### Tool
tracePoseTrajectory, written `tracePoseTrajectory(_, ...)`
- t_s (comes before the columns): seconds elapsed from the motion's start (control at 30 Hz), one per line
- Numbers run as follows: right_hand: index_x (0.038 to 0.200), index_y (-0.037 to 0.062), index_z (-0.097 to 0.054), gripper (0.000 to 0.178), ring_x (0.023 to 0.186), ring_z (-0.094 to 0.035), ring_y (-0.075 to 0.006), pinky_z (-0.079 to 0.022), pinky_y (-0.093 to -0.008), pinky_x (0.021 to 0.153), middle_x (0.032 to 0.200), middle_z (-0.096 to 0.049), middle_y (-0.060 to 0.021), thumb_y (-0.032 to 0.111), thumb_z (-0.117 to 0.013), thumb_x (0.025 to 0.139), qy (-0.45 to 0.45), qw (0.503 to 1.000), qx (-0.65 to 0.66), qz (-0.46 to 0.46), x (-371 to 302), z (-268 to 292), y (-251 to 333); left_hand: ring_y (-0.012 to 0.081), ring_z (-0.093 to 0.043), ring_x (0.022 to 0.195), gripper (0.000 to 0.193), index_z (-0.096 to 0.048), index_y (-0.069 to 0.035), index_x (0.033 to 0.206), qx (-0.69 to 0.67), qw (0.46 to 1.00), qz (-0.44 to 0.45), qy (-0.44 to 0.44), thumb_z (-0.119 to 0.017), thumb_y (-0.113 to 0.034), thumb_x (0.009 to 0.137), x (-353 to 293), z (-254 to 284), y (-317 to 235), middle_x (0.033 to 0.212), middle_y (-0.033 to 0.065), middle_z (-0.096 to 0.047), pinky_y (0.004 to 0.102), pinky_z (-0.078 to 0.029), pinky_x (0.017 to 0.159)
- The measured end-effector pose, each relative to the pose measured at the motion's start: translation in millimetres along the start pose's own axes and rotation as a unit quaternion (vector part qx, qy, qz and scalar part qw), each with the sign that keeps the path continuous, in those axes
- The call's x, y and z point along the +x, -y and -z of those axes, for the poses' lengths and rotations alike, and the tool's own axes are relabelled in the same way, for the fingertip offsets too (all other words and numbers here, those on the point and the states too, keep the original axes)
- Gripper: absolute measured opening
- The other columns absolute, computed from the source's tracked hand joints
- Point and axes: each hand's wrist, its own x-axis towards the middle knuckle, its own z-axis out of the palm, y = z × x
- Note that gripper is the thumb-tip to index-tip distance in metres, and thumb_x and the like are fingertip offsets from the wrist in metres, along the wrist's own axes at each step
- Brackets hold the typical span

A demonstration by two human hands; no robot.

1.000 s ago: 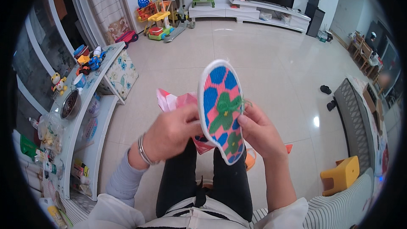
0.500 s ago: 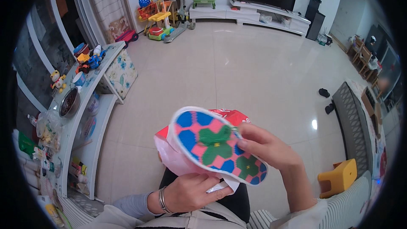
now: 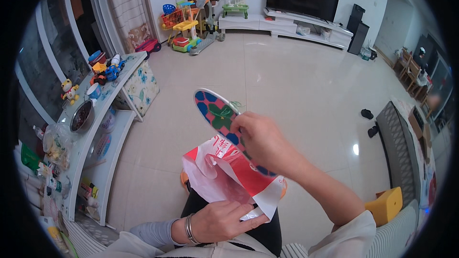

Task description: The person sits on the floor and sews a colorful insole using a needle and thread. They repeatedly insert the needle into the insole and pull the thread through to secure the material.

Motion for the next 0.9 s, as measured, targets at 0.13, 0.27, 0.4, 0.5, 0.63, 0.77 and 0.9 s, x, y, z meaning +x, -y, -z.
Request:
tracePoseTrajectory(0.13, 0.099, -0.0053, -0.054, 0.036, 0.1, -0.051, -0.0303, -0.044, -0.0366, 0.082, 0.111, -0.049, -0.0174, 0.022, -0.062, 0.077, -0.036, 0.987, -0.148, 0.049, -7.9, -21.5, 10.8, 0.0126, -0.056, 0.064, 0.035, -0.058, -0.014, 0.112, 0.009, 1.0, -0.011, -0.014, -0.056, -0.011, 0.077, 2.8, -2.2, 2.3, 0.083, 0.0072, -0.057, 0.0214, -0.046, 0.053)
tracePoseTrajectory(0.27, 0.106, -0.0087, -0.051, 0.065, 0.109, -0.044, -0.0301, -0.042, -0.0374, 0.087, 0.118, -0.044, -0.0186, 0.039, -0.071, 0.066, 0.066, 0.959, -0.275, 0.023, -11.7, -35.4, 14.6, 0.0139, -0.057, 0.066, 0.037, -0.058, -0.016, 0.112, 0.017, 1.0, 0.002, 0.011, -0.054, -0.011, 0.076, 5.7, 2.5, -1.0, 0.08, 0.0061, -0.056, 0.0218, -0.046, 0.054)
tracePoseTrajectory(0.4, 0.092, -0.0074, -0.058, 0.053, 0.095, -0.05, -0.0274, -0.048, -0.0354, 0.073, 0.102, -0.049, -0.0156, 0.036, -0.072, 0.065, 0.109, 0.944, -0.309, 0.046, -19.2, -44.4, 5.7, 0.0138, -0.057, 0.066, 0.039, -0.058, -0.017, 0.114, 0.033, 0.999, 0.004, 0.019, -0.053, -0.01, 0.077, 6.4, 3.7, -1.0, 0.078, 0.0053, -0.055, 0.0216, -0.046, 0.054)
tracePoseTrajectory(0.5, 0.082, -0.0069, -0.059, 0.045, 0.088, -0.052, -0.0255, -0.049, -0.0344, 0.064, 0.093, -0.051, -0.0134, 0.033, -0.071, 0.065, 0.135, 0.944, -0.3, 0.039, -21.5, -45.4, 1.3, 0.0128, -0.057, 0.066, 0.039, -0.057, -0.018, 0.115, 0.034, 0.999, -0.004, 0.018, -0.053, -0.009, 0.077, 6.9, 1.8, -0.5, 0.079, 0.0051, -0.055, 0.0211, -0.045, 0.053)
tracePoseTrajectory(0.63, 0.08, -0.0064, -0.059, 0.041, 0.088, -0.052, -0.0254, -0.05, -0.0346, 0.063, 0.092, -0.051, -0.0135, 0.029, -0.07, 0.065, 0.156, 0.945, -0.287, 0.024, -26.9, -45.9, 6.4, 0.0124, -0.056, 0.064, 0.039, -0.058, -0.018, 0.114, 0.045, 0.999, -0.008, 0.015, -0.053, -0.01, 0.077, 8.4, 3.2, -2.4, 0.08, 0.005, -0.056, 0.0209, -0.044, 0.052)
tracePoseTrajectory(0.77, 0.081, -0.0053, -0.058, 0.04, 0.089, -0.052, -0.0265, -0.049, -0.0348, 0.066, 0.093, -0.051, -0.0134, 0.028, -0.07, 0.063, 0.128, 0.929, -0.341, 0.061, -33.9, -60.8, -1.6, 0.0127, -0.055, 0.064, 0.037, -0.058, -0.017, 0.113, 0.052, 0.998, -0.021, -0.011, -0.053, -0.01, 0.077, 7.5, -5.6, -1.5, 0.078, 0.0045, -0.056, 0.0217, -0.044, 0.052)
tracePoseTrajectory(0.9, 0.084, -0.0036, -0.059, 0.028, 0.087, -0.052, -0.0253, -0.049, -0.0348, 0.063, 0.092, -0.051, -0.0129, 0.019, -0.062, 0.068, 0.138, 0.92, -0.356, 0.085, -35.5, -66.7, -3.9, 0.0128, -0.056, 0.063, 0.037, -0.059, -0.015, 0.112, 0.04, 0.999, -0.021, 0.004, -0.053, -0.009, 0.076, 5.5, -4.8, -3.3, 0.077, 0.0049, -0.055, 0.0223, -0.044, 0.052)
